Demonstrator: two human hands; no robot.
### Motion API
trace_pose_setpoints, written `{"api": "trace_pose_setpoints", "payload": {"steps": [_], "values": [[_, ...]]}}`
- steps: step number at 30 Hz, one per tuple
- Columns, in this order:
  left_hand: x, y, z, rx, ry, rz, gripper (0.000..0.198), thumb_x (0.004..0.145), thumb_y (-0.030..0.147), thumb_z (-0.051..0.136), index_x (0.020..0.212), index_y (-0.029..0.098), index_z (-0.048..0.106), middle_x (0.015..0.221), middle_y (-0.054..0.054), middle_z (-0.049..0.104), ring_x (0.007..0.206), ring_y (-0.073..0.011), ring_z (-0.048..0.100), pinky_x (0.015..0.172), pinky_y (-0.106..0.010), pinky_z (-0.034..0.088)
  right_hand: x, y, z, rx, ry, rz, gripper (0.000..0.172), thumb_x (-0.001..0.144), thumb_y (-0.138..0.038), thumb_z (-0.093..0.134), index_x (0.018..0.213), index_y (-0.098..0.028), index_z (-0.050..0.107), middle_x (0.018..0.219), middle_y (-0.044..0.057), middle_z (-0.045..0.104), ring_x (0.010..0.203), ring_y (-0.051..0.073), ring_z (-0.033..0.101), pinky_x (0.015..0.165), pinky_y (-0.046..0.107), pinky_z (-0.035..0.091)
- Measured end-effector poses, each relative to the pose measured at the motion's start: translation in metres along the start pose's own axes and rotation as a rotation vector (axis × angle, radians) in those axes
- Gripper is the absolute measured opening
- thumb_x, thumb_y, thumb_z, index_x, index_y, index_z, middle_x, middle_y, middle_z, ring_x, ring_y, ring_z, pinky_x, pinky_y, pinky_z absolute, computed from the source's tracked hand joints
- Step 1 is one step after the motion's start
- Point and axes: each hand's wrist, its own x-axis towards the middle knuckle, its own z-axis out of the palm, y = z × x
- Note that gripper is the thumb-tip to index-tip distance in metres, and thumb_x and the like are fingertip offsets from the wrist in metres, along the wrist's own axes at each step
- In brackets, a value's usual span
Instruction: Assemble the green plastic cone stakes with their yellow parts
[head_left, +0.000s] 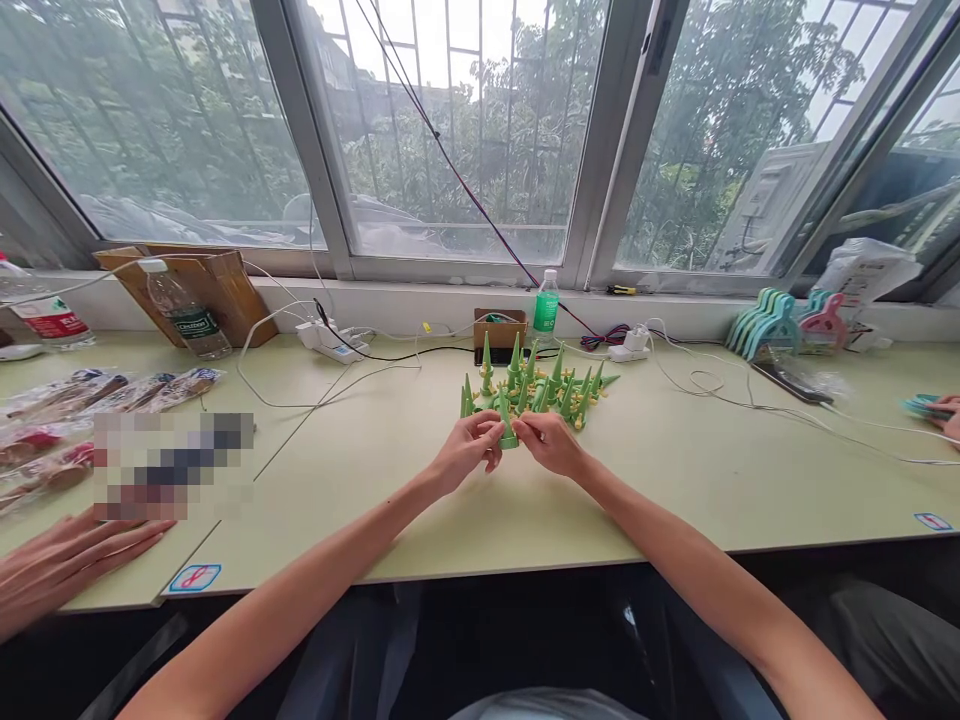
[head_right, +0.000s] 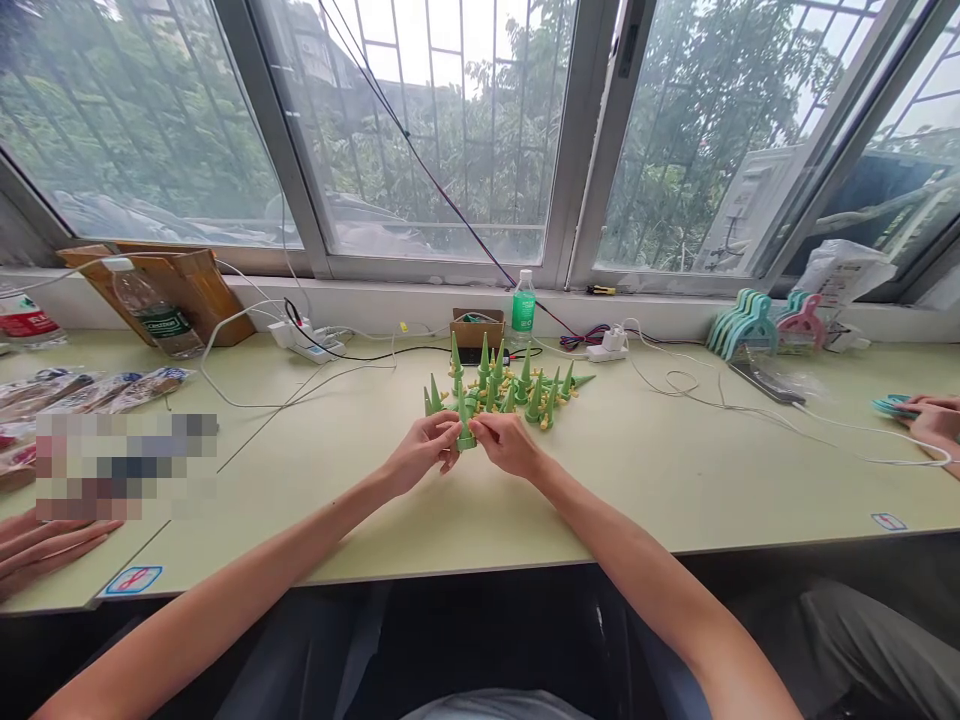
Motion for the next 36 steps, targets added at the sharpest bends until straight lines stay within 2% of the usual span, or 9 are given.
{"api": "trace_pose_setpoints", "payload": {"steps": [8, 15, 20, 27, 31, 33, 36], "values": [[0.001, 0.002, 0.001, 0.063, -0.029, 0.017, 0.040, 0.083, 0.053, 0.064, 0.086, 0.013, 0.057, 0.064, 0.002, 0.052, 0.049, -0.0095, 0.052, 0.044, -0.024, 0.044, -0.001, -0.002, 0.004, -0.001, 0.040, -0.019, 0.041, 0.091, -0.040, 0.052, 0.062, -0.020, 0.031, 0.054, -0.006, 0.031, 0.050, 0.008, 0.026, 0.049, 0.022, 0.025], [0.001, 0.004, 0.002, 0.038, -0.131, -0.020, 0.040, 0.084, 0.054, 0.062, 0.082, 0.014, 0.056, 0.073, -0.001, 0.052, 0.060, -0.0124, 0.060, 0.048, -0.024, 0.049, -0.001, -0.003, 0.004, 0.023, 0.034, 0.010, 0.045, 0.087, -0.049, 0.058, 0.061, -0.020, 0.035, 0.053, -0.006, 0.037, 0.050, 0.008, 0.029, 0.049, 0.023, 0.027], [-0.001, 0.005, 0.002, 0.060, -0.149, -0.020, 0.040, 0.087, 0.054, 0.058, 0.081, 0.015, 0.055, 0.075, -0.001, 0.052, 0.064, -0.0130, 0.062, 0.048, -0.022, 0.050, 0.000, -0.002, 0.005, 0.057, 0.029, 0.019, 0.048, 0.085, -0.053, 0.061, 0.061, -0.020, 0.037, 0.051, -0.006, 0.037, 0.049, 0.008, 0.028, 0.048, 0.023, 0.027], [0.001, 0.006, 0.001, 0.097, -0.042, -0.032, 0.040, 0.084, 0.055, 0.061, 0.085, 0.016, 0.053, 0.070, 0.002, 0.051, 0.051, -0.0097, 0.056, 0.038, -0.019, 0.042, 0.002, -0.002, 0.003, 0.060, 0.029, 0.048, 0.046, 0.087, -0.056, 0.057, 0.063, -0.019, 0.044, 0.053, -0.005, 0.040, 0.050, 0.009, 0.030, 0.049, 0.023, 0.028], [0.001, 0.003, 0.001, 0.151, 0.040, -0.013, 0.039, 0.085, 0.054, 0.060, 0.084, 0.016, 0.053, 0.058, 0.004, 0.049, 0.040, -0.0076, 0.048, 0.034, -0.019, 0.033, 0.002, 0.002, 0.001, 0.047, 0.109, 0.093, 0.046, 0.100, -0.048, 0.032, 0.071, -0.018, 0.052, 0.052, -0.004, 0.043, 0.048, 0.010, 0.037, 0.053, 0.023, 0.033], [-0.001, 0.002, 0.001, 0.203, 0.075, 0.018, 0.038, 0.086, 0.054, 0.059, 0.083, 0.016, 0.053, 0.060, 0.003, 0.051, 0.038, -0.0064, 0.046, 0.034, -0.019, 0.031, 0.003, 0.006, 0.002, 0.025, 0.159, 0.138, 0.044, 0.101, -0.044, 0.029, 0.078, -0.018, 0.056, 0.052, -0.004, 0.044, 0.047, 0.010, 0.039, 0.053, 0.023, 0.035], [-0.003, 0.001, 0.003, 0.345, 0.088, 0.099, 0.033, 0.085, 0.049, 0.060, 0.084, 0.016, 0.055, 0.074, -0.001, 0.058, 0.040, -0.0043, 0.044, 0.037, -0.019, 0.030, 0.003, 0.011, 0.004, -0.045, 0.161, 0.183, 0.032, 0.097, -0.038, 0.041, 0.082, -0.017, 0.060, 0.054, -0.003, 0.049, 0.047, 0.011, 0.040, 0.052, 0.023, 0.034]]}}
